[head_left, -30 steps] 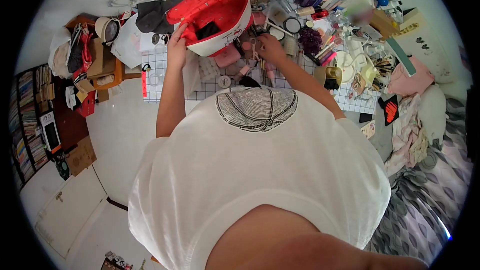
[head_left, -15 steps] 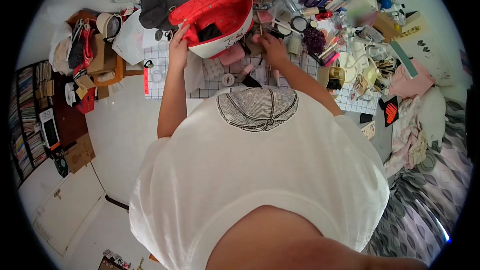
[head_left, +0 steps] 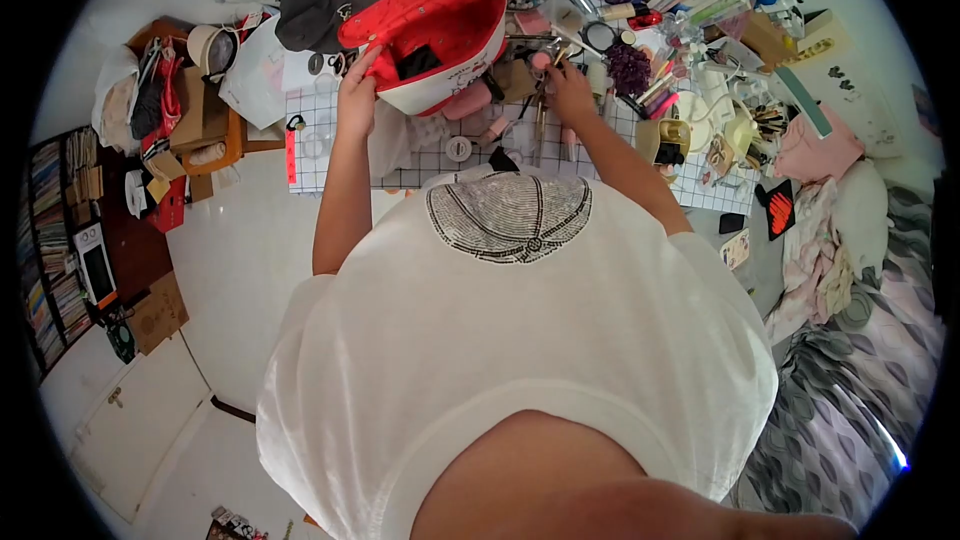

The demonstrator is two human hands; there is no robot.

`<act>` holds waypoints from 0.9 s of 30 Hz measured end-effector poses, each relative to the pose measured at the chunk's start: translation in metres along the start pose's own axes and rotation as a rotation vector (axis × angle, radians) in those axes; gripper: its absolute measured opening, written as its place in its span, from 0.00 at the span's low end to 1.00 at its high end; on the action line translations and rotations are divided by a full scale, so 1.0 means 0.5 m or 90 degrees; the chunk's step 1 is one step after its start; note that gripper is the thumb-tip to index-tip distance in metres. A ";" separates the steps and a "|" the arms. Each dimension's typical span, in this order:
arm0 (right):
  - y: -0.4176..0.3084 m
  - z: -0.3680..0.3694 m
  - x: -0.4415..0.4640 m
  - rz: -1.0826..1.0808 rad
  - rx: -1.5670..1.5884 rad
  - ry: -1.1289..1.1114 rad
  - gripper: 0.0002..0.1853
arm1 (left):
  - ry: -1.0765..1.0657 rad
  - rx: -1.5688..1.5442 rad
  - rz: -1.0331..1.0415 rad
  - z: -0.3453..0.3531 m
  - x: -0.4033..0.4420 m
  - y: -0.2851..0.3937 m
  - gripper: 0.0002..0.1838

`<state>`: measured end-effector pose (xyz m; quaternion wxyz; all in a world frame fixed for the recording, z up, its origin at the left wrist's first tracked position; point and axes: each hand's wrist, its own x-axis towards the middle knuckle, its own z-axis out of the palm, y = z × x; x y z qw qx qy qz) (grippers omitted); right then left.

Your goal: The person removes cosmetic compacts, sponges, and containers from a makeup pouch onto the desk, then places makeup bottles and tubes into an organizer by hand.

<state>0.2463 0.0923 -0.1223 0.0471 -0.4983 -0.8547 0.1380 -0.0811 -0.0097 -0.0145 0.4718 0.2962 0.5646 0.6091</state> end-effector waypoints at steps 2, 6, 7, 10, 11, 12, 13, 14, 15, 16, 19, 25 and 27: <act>-0.004 0.001 0.001 0.021 0.036 0.010 0.29 | -0.013 0.021 0.005 -0.011 -0.001 -0.007 0.27; 0.028 0.033 0.012 0.074 0.186 0.167 0.25 | -0.034 0.021 -0.024 -0.018 -0.006 -0.016 0.27; 0.042 0.047 0.021 0.091 0.233 0.235 0.24 | -0.050 0.054 0.004 -0.019 -0.005 -0.026 0.27; 0.083 0.072 0.072 0.202 0.242 0.256 0.21 | -0.080 0.134 0.063 -0.016 -0.003 -0.066 0.27; 0.089 0.075 0.088 0.248 0.286 0.216 0.20 | -0.079 0.149 0.068 -0.014 -0.001 -0.075 0.27; 0.088 0.069 0.104 0.293 0.329 0.175 0.19 | -0.078 0.164 0.074 -0.009 0.001 -0.075 0.27; 0.088 0.064 0.116 0.338 0.372 0.135 0.18 | -0.077 0.164 0.085 -0.006 0.001 -0.075 0.26; 0.088 0.060 0.122 0.344 0.360 0.137 0.17 | -0.064 0.240 0.137 0.000 0.002 -0.076 0.26; 0.090 0.058 0.131 0.348 0.348 0.140 0.16 | -0.050 0.315 0.191 0.008 0.003 -0.074 0.25; 0.090 0.055 0.141 0.352 0.335 0.142 0.15 | -0.033 0.391 0.244 0.015 0.003 -0.073 0.25; 0.091 0.047 0.164 0.372 0.413 0.058 0.16 | -0.003 0.514 0.261 0.035 -0.010 -0.065 0.23; 0.105 -0.004 0.160 0.269 0.417 0.379 0.14 | 0.082 0.617 0.337 0.083 -0.054 -0.040 0.21; 0.117 -0.031 0.157 0.273 0.551 0.399 0.13 | 0.089 0.633 0.376 0.100 -0.055 -0.025 0.20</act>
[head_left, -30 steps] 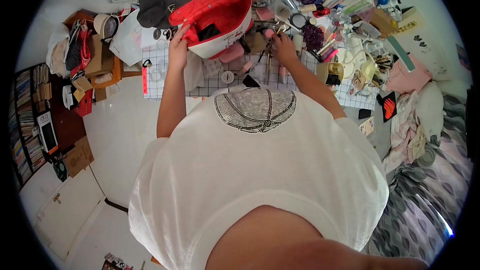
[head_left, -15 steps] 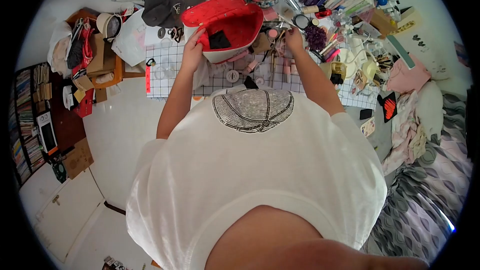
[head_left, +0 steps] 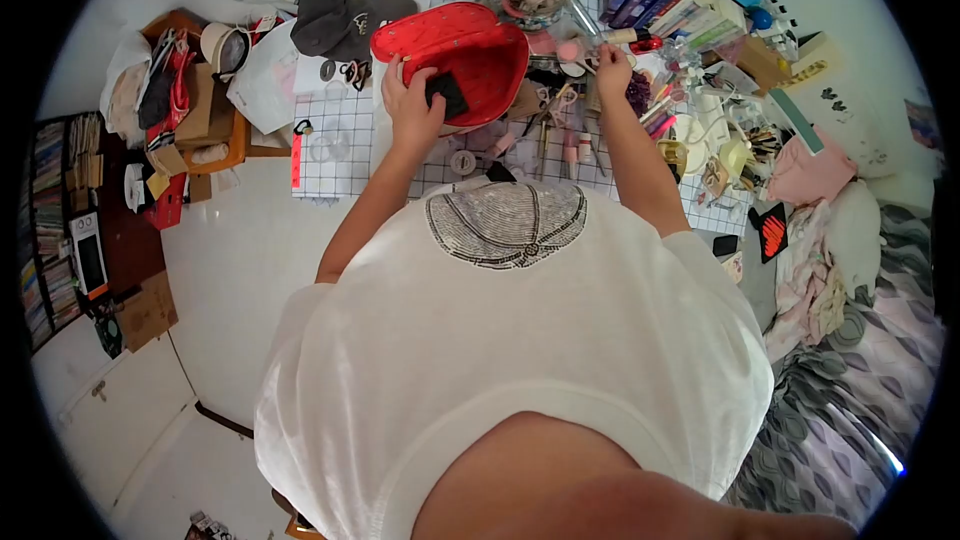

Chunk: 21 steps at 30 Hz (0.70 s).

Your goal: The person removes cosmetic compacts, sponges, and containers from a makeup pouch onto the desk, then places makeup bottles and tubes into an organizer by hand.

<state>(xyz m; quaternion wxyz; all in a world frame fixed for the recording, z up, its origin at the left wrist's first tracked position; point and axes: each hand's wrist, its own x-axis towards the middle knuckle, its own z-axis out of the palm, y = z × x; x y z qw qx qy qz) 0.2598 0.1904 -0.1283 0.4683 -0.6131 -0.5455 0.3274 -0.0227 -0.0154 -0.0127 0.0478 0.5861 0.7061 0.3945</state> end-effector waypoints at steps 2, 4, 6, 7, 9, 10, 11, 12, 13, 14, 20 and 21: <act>-0.003 -0.019 0.017 0.020 0.069 -0.059 0.11 | -0.002 -0.005 0.041 -0.001 0.010 0.020 0.17; -0.074 -0.040 -0.009 0.071 0.168 -0.180 0.10 | -0.092 -0.219 0.024 0.029 0.023 0.019 0.15; -0.155 -0.056 -0.043 0.118 0.239 -0.274 0.11 | -0.170 -0.344 -0.011 0.048 0.031 0.051 0.13; -0.186 -0.059 -0.060 0.140 0.261 -0.306 0.11 | -0.202 -0.389 -0.036 0.056 0.034 0.071 0.14; -0.232 -0.062 -0.088 0.161 0.281 -0.350 0.11 | -0.270 -0.481 -0.082 0.077 0.044 0.100 0.15; -0.250 -0.061 -0.101 0.161 0.281 -0.362 0.11 | -0.368 -0.498 -0.170 0.081 0.051 0.110 0.16; -0.265 -0.060 -0.113 0.161 0.281 -0.373 0.11 | -0.415 -0.607 -0.273 0.085 0.055 0.123 0.16; -0.278 -0.058 -0.125 0.118 0.254 -0.368 0.11 | -0.461 -0.714 -0.378 0.084 0.064 0.141 0.17; -0.286 -0.061 -0.136 0.043 0.159 -0.348 0.09 | -0.505 -0.819 -0.485 0.086 0.071 0.152 0.17; -0.284 -0.056 -0.151 -0.102 0.104 -0.304 0.09 | -0.517 -0.927 -0.476 0.117 0.062 0.124 0.19; -0.275 -0.040 -0.200 -0.417 -0.080 -0.299 0.10 | -0.531 -1.131 -0.576 0.129 0.064 0.117 0.20; -0.277 -0.040 -0.205 -0.407 -0.097 -0.307 0.11 | -0.551 -1.139 -0.568 0.130 0.063 0.113 0.21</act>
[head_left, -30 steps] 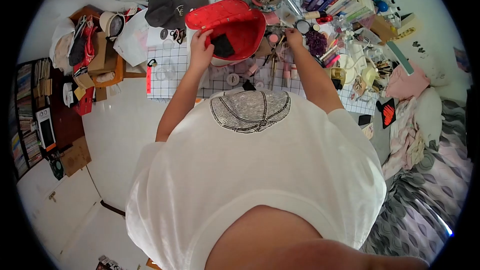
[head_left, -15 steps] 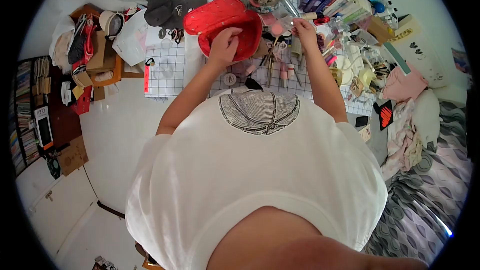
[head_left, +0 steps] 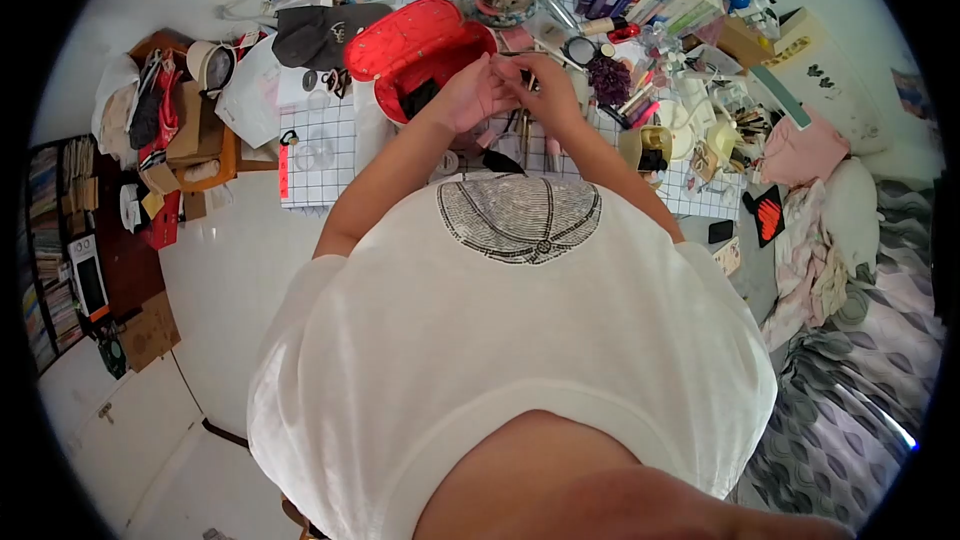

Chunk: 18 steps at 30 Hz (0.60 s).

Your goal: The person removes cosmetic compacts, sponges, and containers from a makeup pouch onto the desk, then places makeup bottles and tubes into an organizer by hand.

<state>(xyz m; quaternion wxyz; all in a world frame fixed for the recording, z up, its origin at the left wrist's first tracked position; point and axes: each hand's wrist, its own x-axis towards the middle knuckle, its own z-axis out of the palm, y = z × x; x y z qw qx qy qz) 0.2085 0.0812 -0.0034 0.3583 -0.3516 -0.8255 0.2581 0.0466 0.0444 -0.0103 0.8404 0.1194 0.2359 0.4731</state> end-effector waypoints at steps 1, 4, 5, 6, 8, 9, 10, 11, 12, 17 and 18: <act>-0.006 -0.001 -0.002 -0.001 -0.018 0.000 0.11 | -0.017 -0.001 -0.010 -0.004 -0.002 -0.001 0.21; -0.009 -0.004 -0.007 -0.001 -0.060 -0.005 0.10 | -0.021 0.015 -0.016 -0.006 -0.004 -0.004 0.21; 0.000 -0.001 -0.012 -0.001 -0.065 -0.010 0.10 | -0.016 0.023 -0.014 -0.004 -0.004 -0.005 0.21; 0.004 0.001 -0.015 -0.002 -0.070 -0.016 0.09 | -0.022 0.038 -0.017 -0.014 0.000 -0.007 0.20; 0.008 0.003 -0.019 0.040 -0.071 0.010 0.08 | -0.035 0.067 -0.024 -0.041 0.010 -0.013 0.20; 0.010 0.004 -0.021 0.061 -0.071 0.023 0.08 | 0.023 0.131 -0.018 -0.029 0.004 -0.010 0.20; 0.020 0.005 -0.025 0.107 -0.067 0.037 0.07 | 0.082 0.195 -0.011 -0.003 -0.007 -0.003 0.19; 0.040 0.006 -0.031 0.155 -0.064 0.050 0.07 | 0.140 0.259 -0.006 0.010 -0.012 -0.001 0.19; 0.063 0.007 -0.038 0.204 -0.061 0.064 0.06 | 0.135 0.415 0.043 -0.002 -0.010 -0.001 0.18; 0.204 0.015 -0.096 0.183 -0.260 0.071 0.09 | 0.076 1.322 0.452 -0.049 -0.030 0.000 0.14; 0.215 0.015 -0.102 0.198 -0.280 0.072 0.09 | 0.085 1.340 0.466 -0.054 -0.034 0.001 0.15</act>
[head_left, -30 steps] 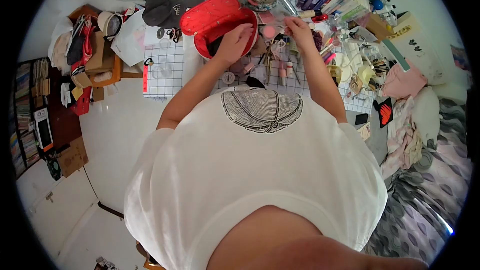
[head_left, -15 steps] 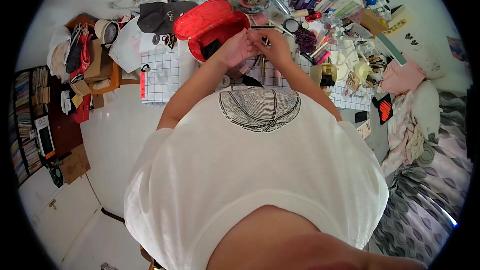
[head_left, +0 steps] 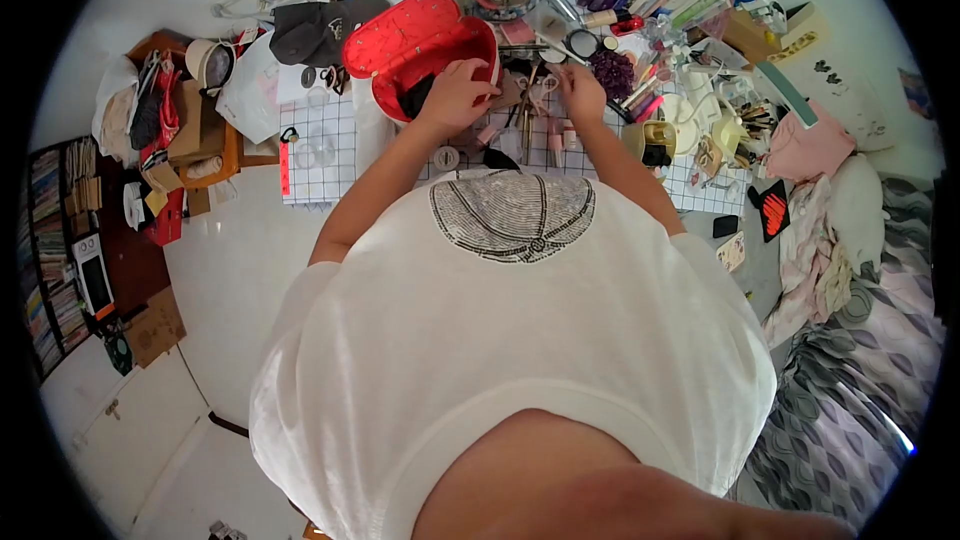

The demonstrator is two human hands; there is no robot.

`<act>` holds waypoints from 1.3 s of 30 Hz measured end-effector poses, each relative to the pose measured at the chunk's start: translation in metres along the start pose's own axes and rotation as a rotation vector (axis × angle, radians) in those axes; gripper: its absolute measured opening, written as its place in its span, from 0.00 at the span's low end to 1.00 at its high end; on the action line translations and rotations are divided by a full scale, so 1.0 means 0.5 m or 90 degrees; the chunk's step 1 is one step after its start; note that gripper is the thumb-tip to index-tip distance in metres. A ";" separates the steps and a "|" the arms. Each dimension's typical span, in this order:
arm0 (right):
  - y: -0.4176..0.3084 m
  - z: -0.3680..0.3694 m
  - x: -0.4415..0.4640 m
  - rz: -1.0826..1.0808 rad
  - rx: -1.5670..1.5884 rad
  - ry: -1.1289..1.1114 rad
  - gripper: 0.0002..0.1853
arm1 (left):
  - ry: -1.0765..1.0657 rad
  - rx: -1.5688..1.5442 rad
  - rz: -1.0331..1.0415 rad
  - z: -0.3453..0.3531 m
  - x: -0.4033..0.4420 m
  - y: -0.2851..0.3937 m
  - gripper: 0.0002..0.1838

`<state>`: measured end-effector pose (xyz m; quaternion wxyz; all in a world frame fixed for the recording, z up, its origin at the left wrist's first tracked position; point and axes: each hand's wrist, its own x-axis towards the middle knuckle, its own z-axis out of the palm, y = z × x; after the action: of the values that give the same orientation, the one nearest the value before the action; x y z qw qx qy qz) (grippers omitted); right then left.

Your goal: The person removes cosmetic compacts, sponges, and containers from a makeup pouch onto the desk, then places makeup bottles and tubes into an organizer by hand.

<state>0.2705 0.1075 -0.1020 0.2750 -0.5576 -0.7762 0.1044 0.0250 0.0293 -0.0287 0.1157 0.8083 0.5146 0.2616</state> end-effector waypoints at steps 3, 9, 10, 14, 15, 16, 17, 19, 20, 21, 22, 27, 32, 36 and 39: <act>0.032 0.014 -0.008 -0.023 -0.076 -0.041 0.08 | -0.015 -0.004 -0.053 -0.003 -0.014 -0.009 0.19; 0.054 0.040 -0.004 -0.233 -0.065 -0.098 0.10 | -0.013 -0.115 -0.190 -0.021 -0.025 -0.028 0.21; 0.048 0.045 -0.007 -0.242 -0.072 -0.079 0.10 | -0.016 -0.129 -0.188 -0.018 -0.028 -0.031 0.21; -0.022 0.067 -0.009 -0.230 -0.054 -0.188 0.14 | -0.037 -0.165 -0.171 -0.009 -0.030 -0.037 0.20; -0.041 0.071 -0.006 -0.216 -0.038 -0.264 0.16 | -0.043 -0.170 -0.166 -0.010 -0.028 -0.032 0.20; -0.055 0.082 -0.009 -0.207 -0.028 -0.312 0.18 | -0.056 -0.183 -0.181 -0.012 -0.028 -0.026 0.20; -0.067 0.094 -0.014 -0.197 -0.019 -0.360 0.20 | -0.069 -0.197 -0.196 -0.015 -0.026 -0.021 0.19; -0.081 0.111 -0.019 -0.178 -0.027 -0.411 0.23 | -0.075 -0.207 -0.203 -0.016 -0.025 -0.016 0.19; -0.086 0.118 -0.020 -0.169 -0.045 -0.414 0.24 | -0.069 -0.204 -0.195 -0.014 -0.026 -0.016 0.19; -0.097 0.120 -0.019 -0.160 -0.062 -0.417 0.25 | -0.063 -0.200 -0.187 -0.014 -0.027 -0.017 0.19; -0.106 0.120 -0.018 -0.154 -0.091 -0.416 0.27 | -0.059 -0.207 -0.188 -0.014 -0.030 -0.018 0.19; -0.111 0.118 -0.011 -0.216 -0.230 -0.394 0.32 | -0.053 -0.219 -0.170 -0.009 -0.042 -0.029 0.18; -0.092 0.126 0.015 -0.250 -0.174 -0.475 0.26 | -0.052 -0.219 -0.179 -0.021 -0.048 -0.025 0.17; -0.086 0.131 0.019 -0.324 -0.239 -0.476 0.22 | -0.055 -0.225 -0.176 -0.020 -0.047 -0.026 0.17; -0.095 0.106 0.017 -0.377 -0.200 -0.409 0.21 | -0.059 -0.226 -0.169 -0.027 -0.045 -0.023 0.16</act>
<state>0.2013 0.1063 -0.1210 -0.0494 -0.2862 -0.9543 0.0704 0.0013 0.0132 -0.0296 0.3130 0.7115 0.5567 0.2932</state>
